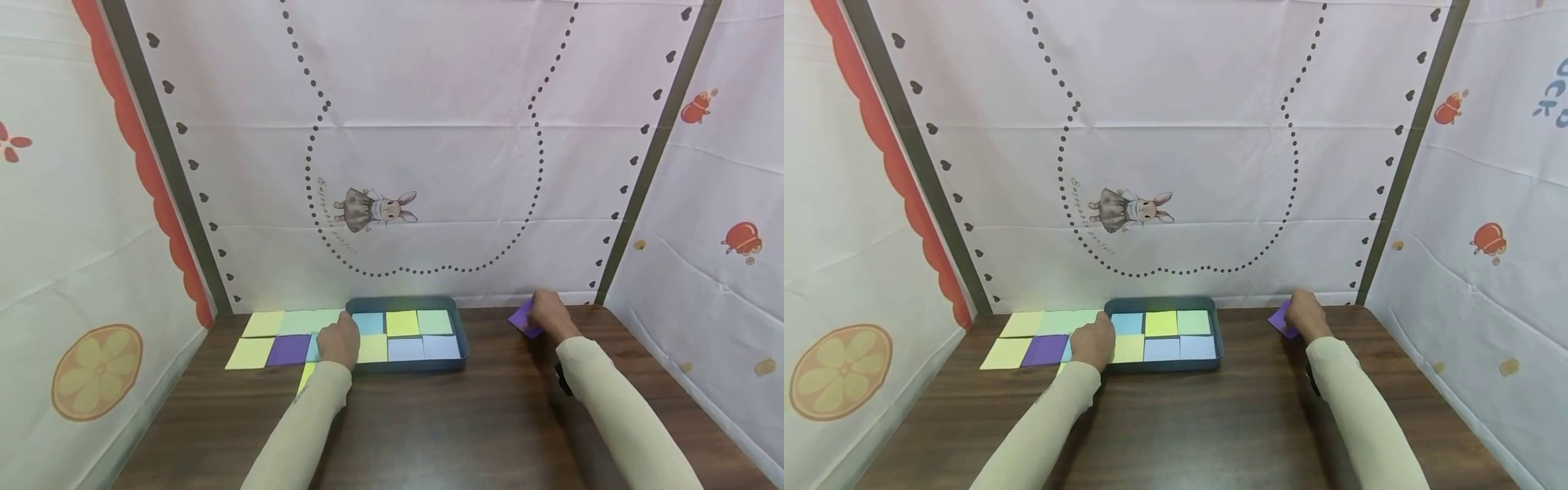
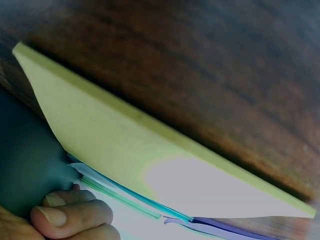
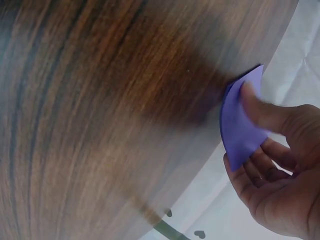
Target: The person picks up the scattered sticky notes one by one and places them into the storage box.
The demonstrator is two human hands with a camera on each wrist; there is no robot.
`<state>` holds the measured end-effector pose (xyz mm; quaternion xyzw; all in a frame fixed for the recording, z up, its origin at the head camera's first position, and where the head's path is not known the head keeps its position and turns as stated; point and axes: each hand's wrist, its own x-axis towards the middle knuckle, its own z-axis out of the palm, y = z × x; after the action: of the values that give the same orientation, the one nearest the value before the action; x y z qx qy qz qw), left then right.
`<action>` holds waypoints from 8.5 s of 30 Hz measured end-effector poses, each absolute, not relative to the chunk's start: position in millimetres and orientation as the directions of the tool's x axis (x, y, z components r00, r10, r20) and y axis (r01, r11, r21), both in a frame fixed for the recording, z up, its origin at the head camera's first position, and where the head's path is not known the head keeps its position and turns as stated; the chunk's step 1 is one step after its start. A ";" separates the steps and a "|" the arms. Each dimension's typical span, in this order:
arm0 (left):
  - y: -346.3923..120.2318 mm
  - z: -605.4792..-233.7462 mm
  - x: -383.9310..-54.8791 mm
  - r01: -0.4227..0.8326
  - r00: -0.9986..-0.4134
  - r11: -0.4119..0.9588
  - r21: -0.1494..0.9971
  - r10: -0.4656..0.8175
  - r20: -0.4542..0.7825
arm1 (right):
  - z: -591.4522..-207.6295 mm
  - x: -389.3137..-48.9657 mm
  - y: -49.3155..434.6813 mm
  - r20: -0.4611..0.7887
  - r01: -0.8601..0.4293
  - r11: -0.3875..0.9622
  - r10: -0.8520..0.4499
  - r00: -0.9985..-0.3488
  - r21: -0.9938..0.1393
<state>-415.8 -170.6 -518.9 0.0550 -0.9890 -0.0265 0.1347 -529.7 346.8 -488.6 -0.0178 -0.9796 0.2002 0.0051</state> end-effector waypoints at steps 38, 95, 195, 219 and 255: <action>-170.8 -511.6 -413.5 -0.117 -0.962 0.991 0.062 -0.128 0.240 | -371.1 -414.4 171.1 0.324 -0.389 0.810 -0.261 -0.909 -0.439; -164.0 -512.3 -413.3 -0.142 -0.967 0.986 0.088 -0.157 0.198 | -452.8 -409.3 112.0 0.173 -0.577 0.804 -0.554 -0.815 -0.142; -344.4 -419.1 -415.3 -0.410 -0.910 0.808 0.423 -0.395 -0.129 | -448.5 -430.6 122.9 -0.085 0.051 0.980 0.036 -0.996 -0.191; -364.3 -436.9 -439.4 -0.521 -0.849 0.778 0.352 -0.432 -0.303 | -517.5 -481.5 133.7 -0.003 -0.012 0.986 -0.013 -1.000 -0.166; -410.5 -448.5 -426.8 -0.501 -0.859 0.616 0.608 -0.440 -0.261 | -525.6 -490.5 127.3 0.090 -0.018 0.987 -0.004 -0.996 -0.160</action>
<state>-426.8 -410.5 -448.5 0.2620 -0.8979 -0.3510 -0.0429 -490.5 127.3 -525.6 0.0055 -0.9957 0.0804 0.0448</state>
